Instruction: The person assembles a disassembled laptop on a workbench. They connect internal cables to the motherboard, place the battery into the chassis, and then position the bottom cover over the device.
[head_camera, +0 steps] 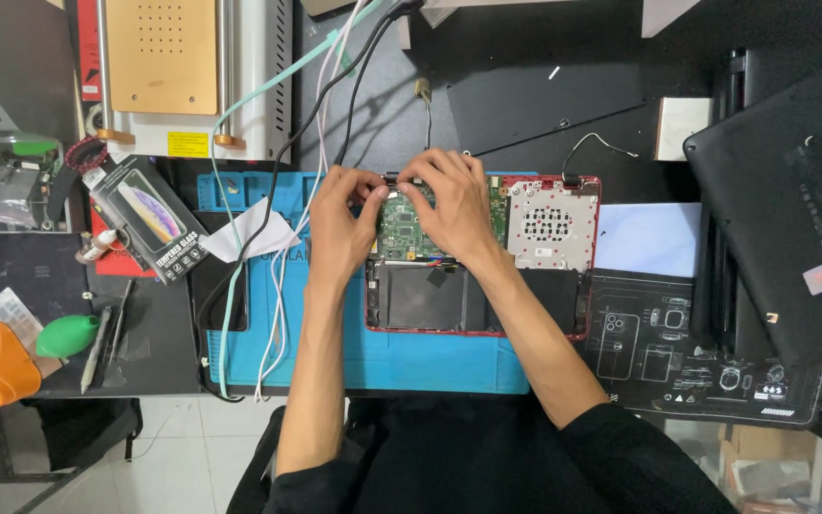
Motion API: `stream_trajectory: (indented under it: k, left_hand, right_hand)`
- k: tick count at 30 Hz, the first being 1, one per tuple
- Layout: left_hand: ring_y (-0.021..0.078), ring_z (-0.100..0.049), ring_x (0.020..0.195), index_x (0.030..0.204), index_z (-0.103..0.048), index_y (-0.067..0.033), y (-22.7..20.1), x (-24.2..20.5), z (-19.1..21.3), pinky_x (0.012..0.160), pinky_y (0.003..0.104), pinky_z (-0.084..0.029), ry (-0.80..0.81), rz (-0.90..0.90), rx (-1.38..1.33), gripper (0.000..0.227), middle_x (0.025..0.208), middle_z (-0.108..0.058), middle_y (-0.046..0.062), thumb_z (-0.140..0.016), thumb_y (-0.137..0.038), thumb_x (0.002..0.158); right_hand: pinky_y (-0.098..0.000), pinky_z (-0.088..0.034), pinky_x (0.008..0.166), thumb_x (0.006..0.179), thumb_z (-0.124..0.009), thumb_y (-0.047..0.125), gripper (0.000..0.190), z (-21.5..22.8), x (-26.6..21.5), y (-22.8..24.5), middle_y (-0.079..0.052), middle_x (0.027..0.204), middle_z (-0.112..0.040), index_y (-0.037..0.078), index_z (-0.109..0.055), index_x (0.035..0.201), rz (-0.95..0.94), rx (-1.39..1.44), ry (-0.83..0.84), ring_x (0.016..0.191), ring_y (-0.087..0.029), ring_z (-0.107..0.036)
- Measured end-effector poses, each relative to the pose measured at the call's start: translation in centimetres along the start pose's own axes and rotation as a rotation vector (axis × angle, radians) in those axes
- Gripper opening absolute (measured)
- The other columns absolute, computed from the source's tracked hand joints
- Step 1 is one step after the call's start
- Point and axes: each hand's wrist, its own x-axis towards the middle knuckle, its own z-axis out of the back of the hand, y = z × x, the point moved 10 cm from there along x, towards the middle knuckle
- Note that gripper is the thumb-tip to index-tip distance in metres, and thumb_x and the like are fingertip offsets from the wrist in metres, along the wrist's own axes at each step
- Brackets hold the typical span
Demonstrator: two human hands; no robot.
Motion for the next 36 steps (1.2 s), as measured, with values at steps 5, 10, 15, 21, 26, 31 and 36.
stream_trajectory:
  k: [5, 10, 15, 21, 26, 31, 36]
  left_hand:
    - [0.0193, -0.062, 0.078, 0.102, -0.071, 0.0002, 0.1, -0.3, 0.0, 0.072, 0.031, -0.051, -0.003, -0.025, 0.000, 0.010, 0.092, -0.061, 0.009, -0.076, -0.002, 0.093]
    - [0.0199, -0.063, 0.082, 0.108, -0.071, 0.0001, -0.1, -1.0, 0.1, 0.076, 0.032, -0.053, 0.014, -0.076, -0.003, 0.016, 0.097, -0.062, 0.010, -0.075, -0.001, 0.092]
    - [0.0198, -0.062, 0.083, 0.108, -0.072, -0.0003, 0.2, -0.8, 0.1, 0.077, 0.031, -0.052, 0.016, -0.050, -0.001, 0.015, 0.098, -0.062, 0.010, -0.074, 0.000, 0.094]
    - [0.0175, -0.061, 0.080, 0.105, -0.073, -0.0002, 0.3, -0.2, 0.1, 0.075, 0.030, -0.052, 0.049, 0.011, -0.004, 0.014, 0.097, -0.063, 0.009, -0.075, 0.001, 0.091]
    - [0.0160, -0.059, 0.079, 0.103, -0.073, 0.0002, 1.3, 0.1, 0.0, 0.074, 0.029, -0.050, 0.075, 0.063, -0.023, 0.012, 0.095, -0.064, 0.008, -0.075, 0.000, 0.091]
    - [0.0150, -0.057, 0.078, 0.102, -0.071, 0.0003, 1.8, 0.3, 0.0, 0.072, 0.029, -0.049, 0.069, 0.100, -0.031, 0.014, 0.090, -0.060, 0.007, -0.077, -0.001, 0.089]
    - [0.0158, -0.054, 0.076, 0.101, -0.069, 0.0002, 1.2, 0.3, -0.1, 0.070, 0.030, -0.047, 0.061, 0.090, 0.003, 0.017, 0.086, -0.057, 0.006, -0.079, -0.002, 0.087]
  right_hand:
    - [-0.0419, -0.040, 0.099, 0.092, -0.074, 0.015, 0.005, 0.2, 0.0, 0.2, -0.001, 0.101, -0.067, 0.010, -0.073, 0.094, 0.011, -0.008, -0.034, 0.101, -0.023, -0.064]
    - [-0.0419, -0.040, 0.099, 0.091, -0.076, 0.016, 0.006, 0.3, 0.0, 0.1, 0.000, 0.100, -0.067, 0.011, -0.073, 0.093, 0.014, -0.015, -0.035, 0.101, -0.022, -0.064]
    - [-0.0415, -0.040, 0.099, 0.090, -0.076, 0.015, 0.006, 0.4, 0.0, 0.3, 0.000, 0.100, -0.067, 0.012, -0.072, 0.092, 0.019, -0.013, -0.043, 0.101, -0.022, -0.064]
    - [-0.0422, -0.039, 0.099, 0.089, -0.080, 0.018, 0.011, 0.4, 0.0, 0.3, 0.000, 0.100, -0.067, 0.011, -0.073, 0.092, 0.020, 0.001, -0.035, 0.099, -0.023, -0.063]
    - [-0.0430, -0.039, 0.101, 0.088, -0.081, 0.018, 0.011, 0.3, 0.0, 0.2, -0.001, 0.101, -0.067, 0.011, -0.074, 0.093, 0.014, -0.004, -0.027, 0.100, -0.023, -0.064]
    - [-0.0433, -0.039, 0.101, 0.087, -0.081, 0.018, 0.012, 0.3, 0.1, 0.1, -0.001, 0.100, -0.067, 0.010, -0.074, 0.092, 0.008, 0.009, -0.022, 0.099, -0.024, -0.063]
    - [-0.0430, -0.039, 0.101, 0.087, -0.081, 0.019, 0.012, 0.2, 0.1, 0.0, -0.001, 0.100, -0.067, 0.011, -0.074, 0.092, 0.002, 0.012, -0.025, 0.099, -0.024, -0.063]
